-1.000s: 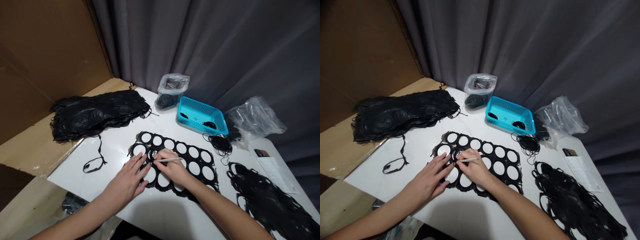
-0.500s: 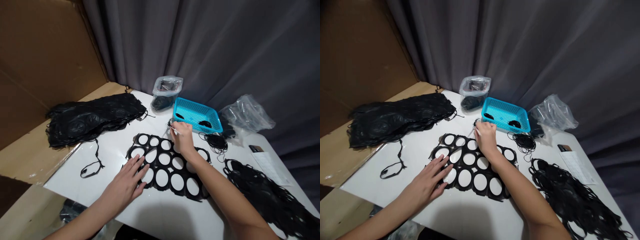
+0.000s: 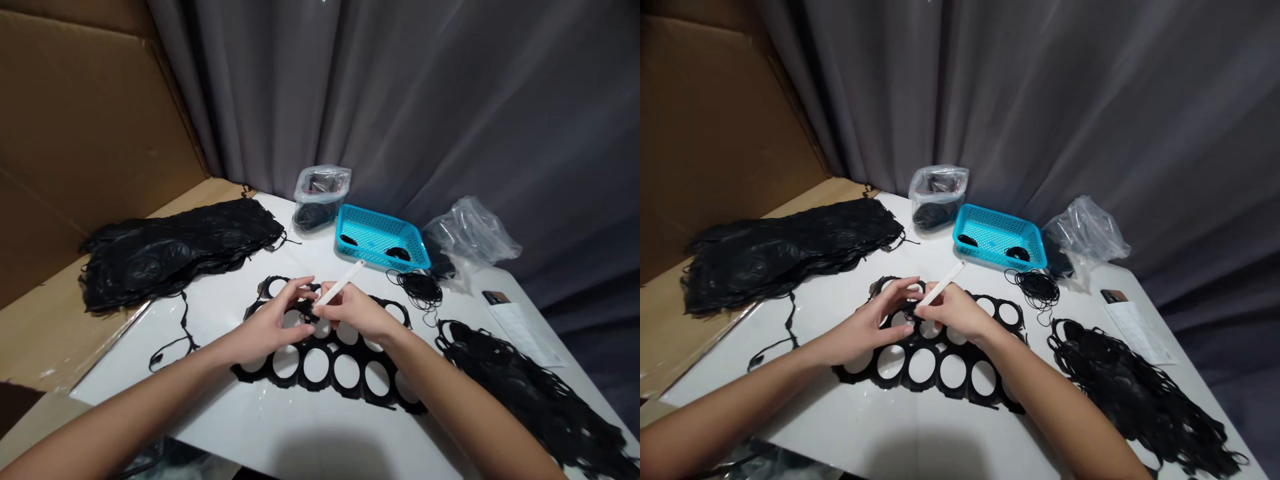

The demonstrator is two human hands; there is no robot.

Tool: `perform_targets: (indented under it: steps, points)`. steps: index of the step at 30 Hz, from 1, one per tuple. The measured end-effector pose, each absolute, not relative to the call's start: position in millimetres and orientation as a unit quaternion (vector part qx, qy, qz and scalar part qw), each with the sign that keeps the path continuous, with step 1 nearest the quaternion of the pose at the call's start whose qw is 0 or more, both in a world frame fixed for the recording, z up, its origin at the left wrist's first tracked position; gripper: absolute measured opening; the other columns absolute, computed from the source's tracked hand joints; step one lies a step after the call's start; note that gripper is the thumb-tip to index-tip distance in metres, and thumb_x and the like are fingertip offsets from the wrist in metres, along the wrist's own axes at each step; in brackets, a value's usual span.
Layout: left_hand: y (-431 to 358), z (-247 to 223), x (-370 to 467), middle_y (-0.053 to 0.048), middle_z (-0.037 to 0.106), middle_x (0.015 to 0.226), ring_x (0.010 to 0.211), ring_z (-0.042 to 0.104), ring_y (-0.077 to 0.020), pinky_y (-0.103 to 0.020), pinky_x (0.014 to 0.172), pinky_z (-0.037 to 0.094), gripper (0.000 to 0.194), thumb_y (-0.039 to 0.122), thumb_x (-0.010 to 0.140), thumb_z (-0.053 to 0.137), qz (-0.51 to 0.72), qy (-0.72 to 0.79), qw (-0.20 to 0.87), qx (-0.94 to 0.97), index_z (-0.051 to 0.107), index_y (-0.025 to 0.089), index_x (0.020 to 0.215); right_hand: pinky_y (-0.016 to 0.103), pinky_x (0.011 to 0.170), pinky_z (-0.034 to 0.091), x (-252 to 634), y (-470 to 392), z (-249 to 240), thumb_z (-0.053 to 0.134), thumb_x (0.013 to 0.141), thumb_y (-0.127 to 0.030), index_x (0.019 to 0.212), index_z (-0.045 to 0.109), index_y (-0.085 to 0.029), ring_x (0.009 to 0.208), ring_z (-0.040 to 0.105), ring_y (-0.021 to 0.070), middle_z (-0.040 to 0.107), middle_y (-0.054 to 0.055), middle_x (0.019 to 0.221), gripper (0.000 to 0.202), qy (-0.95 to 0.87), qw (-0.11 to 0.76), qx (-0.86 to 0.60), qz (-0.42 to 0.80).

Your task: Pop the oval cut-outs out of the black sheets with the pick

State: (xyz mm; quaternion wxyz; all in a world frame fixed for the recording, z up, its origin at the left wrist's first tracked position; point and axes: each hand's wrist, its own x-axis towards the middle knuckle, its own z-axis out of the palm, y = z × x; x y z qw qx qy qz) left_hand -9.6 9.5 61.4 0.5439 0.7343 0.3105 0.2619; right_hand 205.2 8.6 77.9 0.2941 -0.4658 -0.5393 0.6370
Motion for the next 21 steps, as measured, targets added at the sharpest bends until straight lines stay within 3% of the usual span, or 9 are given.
perform_targets:
  steps: [2, 6, 11, 15, 19, 21]
  points:
    - [19.7, 59.3, -5.9, -0.005, 0.063, 0.118, 0.112, 0.06, -0.0221, -0.037, 0.096, 0.046, 0.064, 0.03, 0.092, 0.067, 0.255, 0.287, 0.604, 0.698, 0.036, 0.03, 0.148, 0.021, 0.044, 0.037, 205.9, 5.1, 79.7, 0.08, 0.071, -0.038, 0.07, 0.044, -0.021, 0.049, 0.048, 0.0089, 0.055, -0.006, 0.061, 0.039, -0.529, 0.299, -0.465, 0.644]
    - [26.9, 55.8, -7.4, 0.003, 0.058, 0.088, 0.08, 0.059, -0.014, -0.027, 0.073, 0.044, 0.057, 0.028, 0.088, 0.073, 0.26, 0.269, 0.695, 0.614, 0.047, 0.026, 0.14, 0.019, 0.038, 0.029, 213.5, 0.1, 70.4, 0.084, 0.07, -0.04, 0.072, 0.046, -0.02, 0.039, 0.043, 0.005, 0.057, -0.007, 0.061, 0.043, -0.471, 0.318, -0.457, 0.685]
    - [20.9, 56.6, -6.8, 0.0, 0.062, 0.085, 0.079, 0.063, -0.0143, -0.029, 0.078, 0.046, 0.04, 0.03, 0.09, 0.072, 0.306, 0.268, 0.788, 0.463, 0.058, 0.021, 0.127, 0.017, 0.036, 0.028, 213.3, -5.3, 57.3, 0.089, 0.065, -0.039, 0.071, 0.045, -0.02, 0.042, 0.04, 0.0034, 0.056, -0.005, 0.066, 0.048, -0.402, 0.351, -0.422, 0.733]
    - [17.5, 53.9, -6.1, 0.003, 0.058, 0.07, 0.079, 0.065, -0.0159, -0.029, 0.077, 0.046, 0.044, 0.029, 0.085, 0.078, 0.319, 0.274, 0.834, 0.356, 0.06, 0.02, 0.125, 0.015, 0.038, 0.028, 208.3, -9.2, 57.9, 0.091, 0.066, -0.032, 0.072, 0.043, -0.021, 0.049, 0.04, 0.0046, 0.053, -0.005, 0.068, 0.049, -0.336, 0.382, -0.371, 0.777]
    - [16.8, 51.3, -7.8, -0.002, 0.065, 0.087, 0.084, 0.067, -0.0173, -0.027, 0.072, 0.045, 0.055, 0.028, 0.078, 0.084, 0.311, 0.23, 0.845, 0.369, 0.058, 0.02, 0.126, 0.015, 0.042, 0.031, 203.9, -16.0, 47.2, 0.09, 0.066, -0.035, 0.074, 0.042, -0.022, 0.061, 0.056, 0.0094, 0.059, -0.001, 0.076, 0.05, -0.312, 0.405, -0.299, 0.806]
    - [15.5, 50.1, -7.0, 0.001, 0.062, 0.083, 0.077, 0.067, -0.0174, -0.029, 0.07, 0.047, 0.054, 0.032, 0.08, 0.082, 0.324, 0.228, 0.835, 0.382, 0.056, 0.021, 0.126, 0.015, 0.04, 0.028, 201.2, -21.2, 37.4, 0.09, 0.066, -0.039, 0.071, 0.043, -0.021, 0.073, 0.064, 0.0157, 0.061, 0.002, 0.081, 0.051, -0.329, 0.388, -0.245, 0.825]
